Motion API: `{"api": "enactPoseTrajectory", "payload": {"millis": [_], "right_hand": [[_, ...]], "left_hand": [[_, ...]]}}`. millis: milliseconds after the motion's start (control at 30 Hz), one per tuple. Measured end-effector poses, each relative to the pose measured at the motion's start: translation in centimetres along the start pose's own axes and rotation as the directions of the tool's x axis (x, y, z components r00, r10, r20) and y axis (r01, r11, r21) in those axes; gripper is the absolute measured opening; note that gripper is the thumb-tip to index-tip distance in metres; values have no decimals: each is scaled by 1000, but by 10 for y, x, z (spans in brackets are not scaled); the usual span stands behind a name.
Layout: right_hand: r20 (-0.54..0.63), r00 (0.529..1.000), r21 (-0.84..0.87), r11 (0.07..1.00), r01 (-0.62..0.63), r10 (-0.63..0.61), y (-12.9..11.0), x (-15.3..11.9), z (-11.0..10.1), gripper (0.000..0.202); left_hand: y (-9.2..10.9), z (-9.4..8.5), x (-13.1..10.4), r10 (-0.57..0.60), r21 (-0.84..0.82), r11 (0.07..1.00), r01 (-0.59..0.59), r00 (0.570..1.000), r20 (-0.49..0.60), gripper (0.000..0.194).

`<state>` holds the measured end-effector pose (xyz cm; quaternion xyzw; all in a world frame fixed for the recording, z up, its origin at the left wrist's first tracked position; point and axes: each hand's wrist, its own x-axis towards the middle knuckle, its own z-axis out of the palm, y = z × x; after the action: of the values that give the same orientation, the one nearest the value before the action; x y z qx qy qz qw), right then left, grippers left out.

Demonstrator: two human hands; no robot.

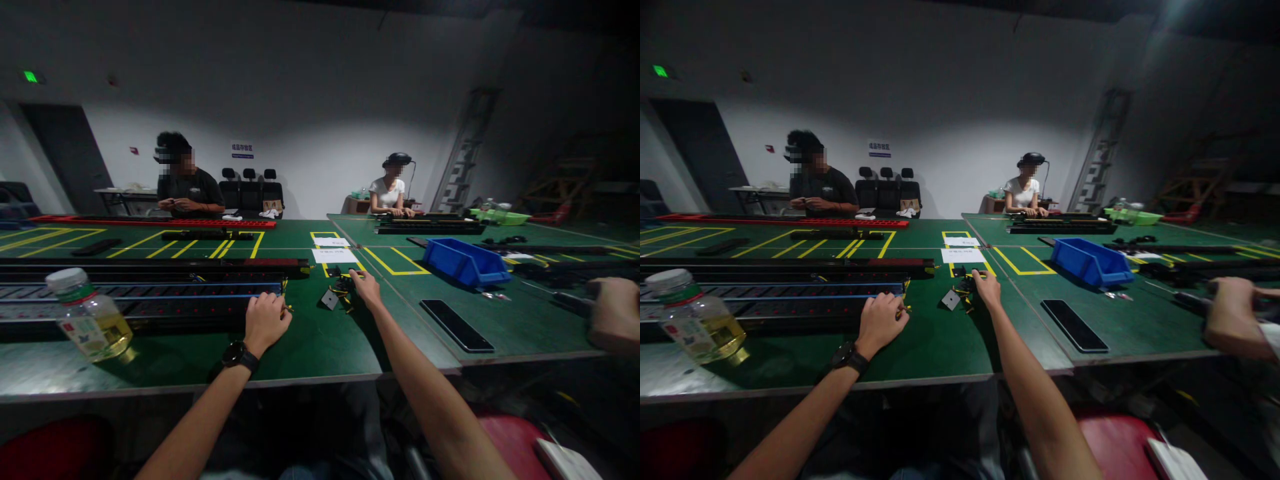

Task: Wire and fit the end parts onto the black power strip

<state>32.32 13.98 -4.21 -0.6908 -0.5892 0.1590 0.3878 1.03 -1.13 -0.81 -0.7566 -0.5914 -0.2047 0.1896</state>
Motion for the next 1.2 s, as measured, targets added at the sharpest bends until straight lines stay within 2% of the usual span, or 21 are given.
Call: {"api": "enactPoseTrajectory", "payload": {"millis": [100, 200, 533, 867, 1033, 1200], "right_hand": [[21, 998, 6, 998, -61, 61, -5, -3, -1, 59], [48, 997, -14, 998, -65, 66, -7, -4, -2, 57], [27, 999, -25, 999, -43, 43, -6, -5, 0, 57], [-9, 1000, -131, 991, 15, -16, -5, -9, 4, 57], [-56, 994, -102, 991, 82, -88, 0, -6, 5, 52], [-86, 967, -78, 970, 232, -238, -1, -4, 7, 51]], "left_hand": [[-1, 1, 0, 3, 1, 1000, -3, 1000, -7, 14], [-1, 2, -1, 9, -5, 1000, -9, 1000, -11, 14], [-1, 2, 1, 8, -7, 1000, -8, 1000, -18, 13], [0, 0, 0, 4, -15, 1000, -4, 1000, -5, 14], [0, 0, 0, 0, -14, 1000, 0, 1000, -2, 13], [0, -1, 0, -1, -13, 1000, 1, 1000, 1, 13]]}}
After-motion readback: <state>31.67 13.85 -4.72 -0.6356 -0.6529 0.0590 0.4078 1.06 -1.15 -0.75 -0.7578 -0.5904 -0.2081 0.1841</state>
